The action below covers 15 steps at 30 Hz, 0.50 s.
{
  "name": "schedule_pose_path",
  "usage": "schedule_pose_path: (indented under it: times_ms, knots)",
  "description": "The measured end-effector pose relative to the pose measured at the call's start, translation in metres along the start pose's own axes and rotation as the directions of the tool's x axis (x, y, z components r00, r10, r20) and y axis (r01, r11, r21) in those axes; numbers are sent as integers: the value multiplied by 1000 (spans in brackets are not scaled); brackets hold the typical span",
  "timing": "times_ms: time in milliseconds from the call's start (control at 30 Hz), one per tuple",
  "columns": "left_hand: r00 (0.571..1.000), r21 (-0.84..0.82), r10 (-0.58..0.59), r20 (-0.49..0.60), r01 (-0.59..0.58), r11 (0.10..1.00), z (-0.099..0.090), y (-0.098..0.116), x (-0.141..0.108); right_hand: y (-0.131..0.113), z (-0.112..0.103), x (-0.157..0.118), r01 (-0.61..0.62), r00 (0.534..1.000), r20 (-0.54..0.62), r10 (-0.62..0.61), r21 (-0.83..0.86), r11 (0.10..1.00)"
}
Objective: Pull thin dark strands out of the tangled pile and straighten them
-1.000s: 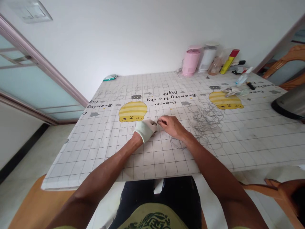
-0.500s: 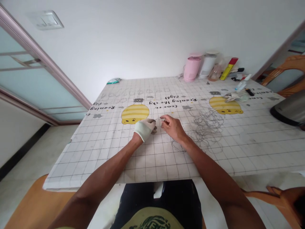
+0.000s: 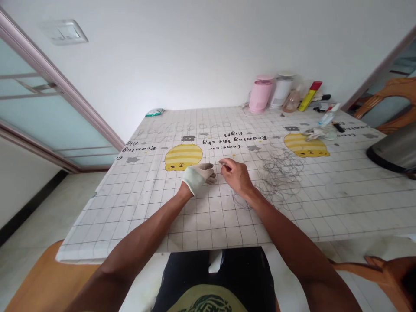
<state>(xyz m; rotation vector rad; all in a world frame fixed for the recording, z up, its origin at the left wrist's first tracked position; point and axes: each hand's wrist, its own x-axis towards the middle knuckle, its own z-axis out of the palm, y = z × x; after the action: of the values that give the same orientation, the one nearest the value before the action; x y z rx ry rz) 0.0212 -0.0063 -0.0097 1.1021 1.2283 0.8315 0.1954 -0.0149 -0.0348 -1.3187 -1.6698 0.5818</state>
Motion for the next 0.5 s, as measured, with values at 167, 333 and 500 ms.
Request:
schedule_pose_path:
  times_ms: [167,333,500]
  knots:
    - [999,2,-14,33,14,1000,-3,-3,4,-2,0,-1,-16,1000,21,16,-27,1000]
    - [999,86,-25,29,23,996,-3,-5,8,-3,0,-1,-33,999,36,34,-34,999]
    - [995,218,64,74,-79,973,-7,0,4,-1,-3,0,-37,999,-20,37,1,999]
